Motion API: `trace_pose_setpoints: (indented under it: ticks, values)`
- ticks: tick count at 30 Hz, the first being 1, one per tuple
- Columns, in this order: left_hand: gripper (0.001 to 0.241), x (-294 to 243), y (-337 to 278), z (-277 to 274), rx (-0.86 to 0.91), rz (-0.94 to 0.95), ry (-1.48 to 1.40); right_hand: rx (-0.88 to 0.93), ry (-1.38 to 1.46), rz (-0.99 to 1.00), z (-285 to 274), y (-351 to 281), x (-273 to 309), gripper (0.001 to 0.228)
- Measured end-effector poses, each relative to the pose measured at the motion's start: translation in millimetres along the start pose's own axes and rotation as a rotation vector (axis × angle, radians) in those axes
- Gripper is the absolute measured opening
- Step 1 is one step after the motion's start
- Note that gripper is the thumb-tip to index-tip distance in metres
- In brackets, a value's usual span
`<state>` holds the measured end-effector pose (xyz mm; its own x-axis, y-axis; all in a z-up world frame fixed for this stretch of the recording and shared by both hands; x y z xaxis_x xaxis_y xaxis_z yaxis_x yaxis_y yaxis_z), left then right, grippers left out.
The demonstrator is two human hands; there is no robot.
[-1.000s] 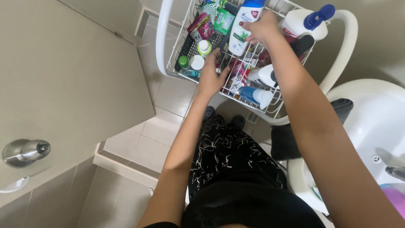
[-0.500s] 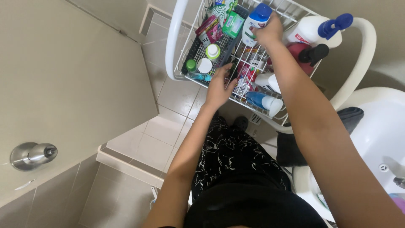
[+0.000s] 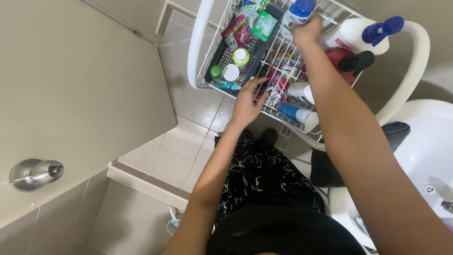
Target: The person organizes a white wire bathroom caddy by rearranging various bottles, a towel, and small packets. They pick up and reposition items like shampoo bottles and a dark towel, then place a small pink packet into the caddy.
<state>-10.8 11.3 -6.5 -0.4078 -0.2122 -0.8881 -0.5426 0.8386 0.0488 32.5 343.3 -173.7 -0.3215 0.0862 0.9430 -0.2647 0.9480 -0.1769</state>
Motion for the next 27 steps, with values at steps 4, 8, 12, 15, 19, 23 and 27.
trace_pose_setpoints:
  ticks: [4,8,12,15,19,23,27]
  values:
    - [0.040,-6.0,-4.4,-5.1,-0.020,-0.011,-0.015,0.053,-0.102,-0.053,-2.3,-3.8,10.7,0.051]
    - [0.038,1.2,-11.6,-3.7,-0.031,0.041,-0.013,0.057,-0.137,-0.084,-1.5,8.8,-6.3,0.047]
    - [0.039,0.5,-13.4,-4.8,0.031,-0.081,-0.064,0.080,-0.083,-0.155,-2.0,1.8,8.3,0.053]
    - [0.039,1.8,-17.3,-5.7,-0.016,0.002,-0.040,0.018,-0.211,-0.129,-4.5,-4.2,17.4,0.057]
    - [0.038,4.5,-20.9,-3.4,-0.004,-0.037,-0.026,0.055,-0.154,-0.142,0.7,-1.2,10.9,0.055]
    - [0.037,9.6,-25.4,-1.4,-0.016,-0.010,0.001,-0.003,-0.064,-0.157,4.2,-5.1,10.0,0.067]
    - [0.038,9.8,-28.8,-5.9,-0.008,0.001,-0.007,0.016,-0.091,-0.221,6.6,-13.9,25.2,0.067]
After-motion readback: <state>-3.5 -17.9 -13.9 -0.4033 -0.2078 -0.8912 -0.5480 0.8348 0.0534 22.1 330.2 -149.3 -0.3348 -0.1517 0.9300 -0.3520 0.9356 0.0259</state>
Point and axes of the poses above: each hand's wrist, its own y-axis towards the middle knuckle, its own z-axis out of the palm, x = y × z, the point moved 5 cm from there along y, towards the middle knuckle, and after that the axes turned 8 degrees about y, right-handed, at the moved point
